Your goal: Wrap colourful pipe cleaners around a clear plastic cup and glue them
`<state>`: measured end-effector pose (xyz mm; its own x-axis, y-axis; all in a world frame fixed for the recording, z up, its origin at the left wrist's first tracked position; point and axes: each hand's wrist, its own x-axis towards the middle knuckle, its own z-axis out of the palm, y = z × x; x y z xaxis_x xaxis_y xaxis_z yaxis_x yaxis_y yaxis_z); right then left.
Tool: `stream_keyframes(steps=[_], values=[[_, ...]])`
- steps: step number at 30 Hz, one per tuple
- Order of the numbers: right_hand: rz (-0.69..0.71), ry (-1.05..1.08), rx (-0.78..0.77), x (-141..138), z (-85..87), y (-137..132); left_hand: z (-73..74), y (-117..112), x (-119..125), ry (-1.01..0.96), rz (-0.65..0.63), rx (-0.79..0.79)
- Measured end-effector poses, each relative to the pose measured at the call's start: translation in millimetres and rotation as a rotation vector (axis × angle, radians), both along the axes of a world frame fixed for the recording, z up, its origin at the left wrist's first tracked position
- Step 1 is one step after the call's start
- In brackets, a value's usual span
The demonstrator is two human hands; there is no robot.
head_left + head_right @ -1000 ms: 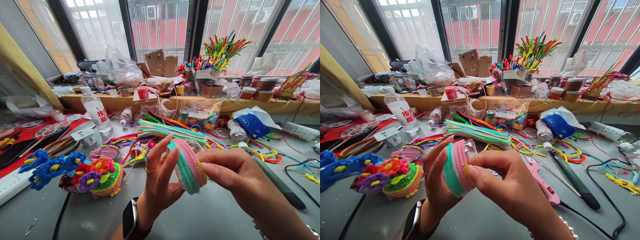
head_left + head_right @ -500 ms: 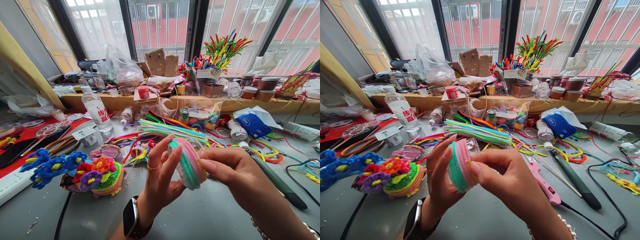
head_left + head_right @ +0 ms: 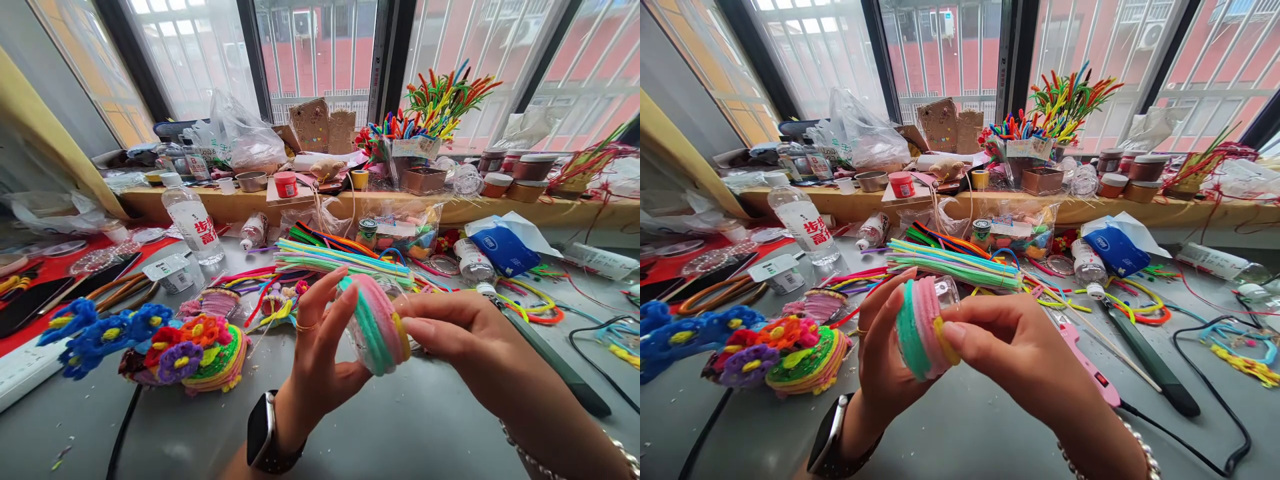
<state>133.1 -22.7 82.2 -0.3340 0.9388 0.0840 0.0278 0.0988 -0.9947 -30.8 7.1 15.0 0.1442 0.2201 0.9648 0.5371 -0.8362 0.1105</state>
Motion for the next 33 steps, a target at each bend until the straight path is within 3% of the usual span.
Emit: stream_keyframes(steps=[10,22,25,29,33], values=[[-0.058,-0.080,-0.014,0,1.7,-3,4.5,-1,2,-0.002,-0.057,-0.009],[0.048,0.056,-0.065,1,-3.9,5,4.6,-1,1,0.007,-0.110,-0.079],[0.088,0.115,-0.083,4,-5.1,10,3.4,-1,2,-0.055,-0.161,-0.252],[0.111,0.151,-0.108,7,-6.4,17,2.4,-4,2,-0.188,-0.284,-0.711],[0.100,0.075,-0.083,6,-7.1,19,3.2,-6,2,-0.272,-0.369,-0.852]])
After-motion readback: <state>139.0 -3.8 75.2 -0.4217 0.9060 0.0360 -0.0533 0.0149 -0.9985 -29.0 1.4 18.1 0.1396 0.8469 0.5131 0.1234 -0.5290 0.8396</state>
